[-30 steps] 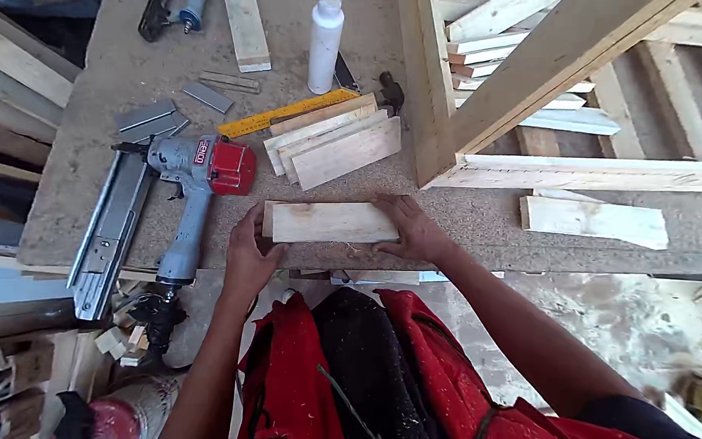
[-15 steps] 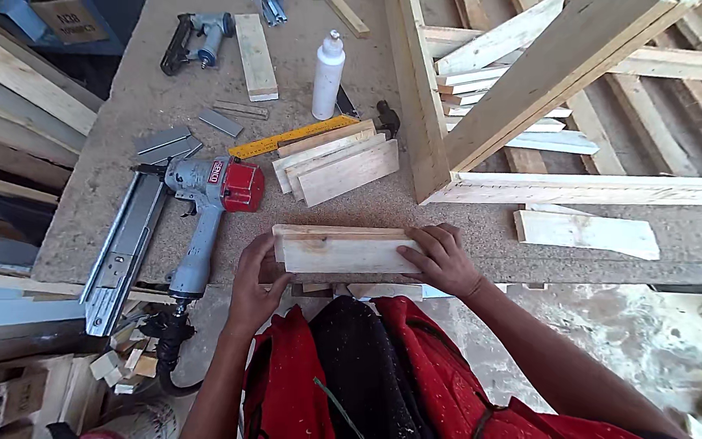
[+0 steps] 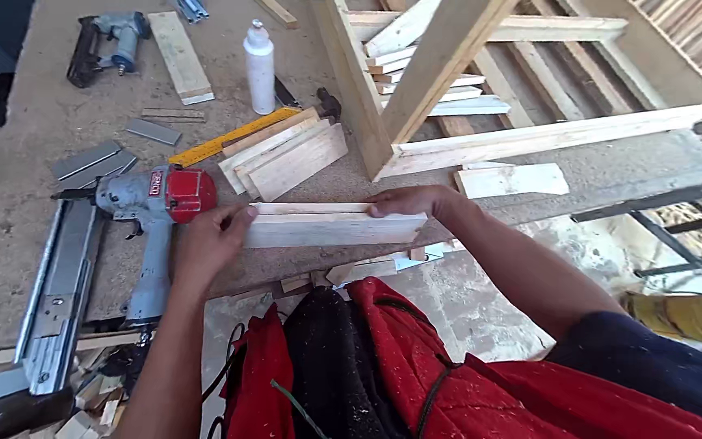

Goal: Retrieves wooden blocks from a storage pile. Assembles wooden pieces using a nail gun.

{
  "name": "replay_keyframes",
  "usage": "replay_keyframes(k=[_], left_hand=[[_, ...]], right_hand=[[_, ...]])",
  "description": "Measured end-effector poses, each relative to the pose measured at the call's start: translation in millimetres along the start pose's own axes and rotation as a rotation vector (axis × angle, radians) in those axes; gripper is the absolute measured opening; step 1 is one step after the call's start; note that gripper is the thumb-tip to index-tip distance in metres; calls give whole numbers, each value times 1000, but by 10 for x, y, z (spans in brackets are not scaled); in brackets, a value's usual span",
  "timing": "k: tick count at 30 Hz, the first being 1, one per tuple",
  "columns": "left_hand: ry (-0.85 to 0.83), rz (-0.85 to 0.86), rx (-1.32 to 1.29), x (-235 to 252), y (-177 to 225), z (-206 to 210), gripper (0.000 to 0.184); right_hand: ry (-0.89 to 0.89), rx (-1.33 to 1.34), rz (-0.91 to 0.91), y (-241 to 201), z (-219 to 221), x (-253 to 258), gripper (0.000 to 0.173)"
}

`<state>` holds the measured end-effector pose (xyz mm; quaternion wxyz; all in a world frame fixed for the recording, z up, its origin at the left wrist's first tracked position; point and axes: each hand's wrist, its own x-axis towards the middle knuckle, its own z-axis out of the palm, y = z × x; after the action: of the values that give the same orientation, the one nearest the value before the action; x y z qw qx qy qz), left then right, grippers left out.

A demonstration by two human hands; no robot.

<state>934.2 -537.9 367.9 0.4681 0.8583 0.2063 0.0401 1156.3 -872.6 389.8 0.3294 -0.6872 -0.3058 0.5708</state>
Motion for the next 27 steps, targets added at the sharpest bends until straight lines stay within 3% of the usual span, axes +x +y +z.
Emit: replay_keyframes(k=[9, 13, 15, 17, 20, 27], left_hand=[[180, 18, -252, -94, -96, 52, 32], [283, 113, -285, -150, -228, 122, 29], [333, 188, -235, -170, -353, 169, 31], [362, 218, -128, -252, -523, 240, 35], [366, 139, -21, -398, -682, 388, 52], [491, 51, -47, -353, -722, 644, 58]], right_hand=[[-37, 61, -77, -83, -29, 120, 42], [-14, 11, -116, -79, -5, 208, 36], [106, -138, -157, -103, 39, 232, 42], [316, -424, -284, 11, 133, 337, 60], [576, -771, -387, 394, 297, 610, 85], [707, -797, -551, 727, 341, 806, 84]])
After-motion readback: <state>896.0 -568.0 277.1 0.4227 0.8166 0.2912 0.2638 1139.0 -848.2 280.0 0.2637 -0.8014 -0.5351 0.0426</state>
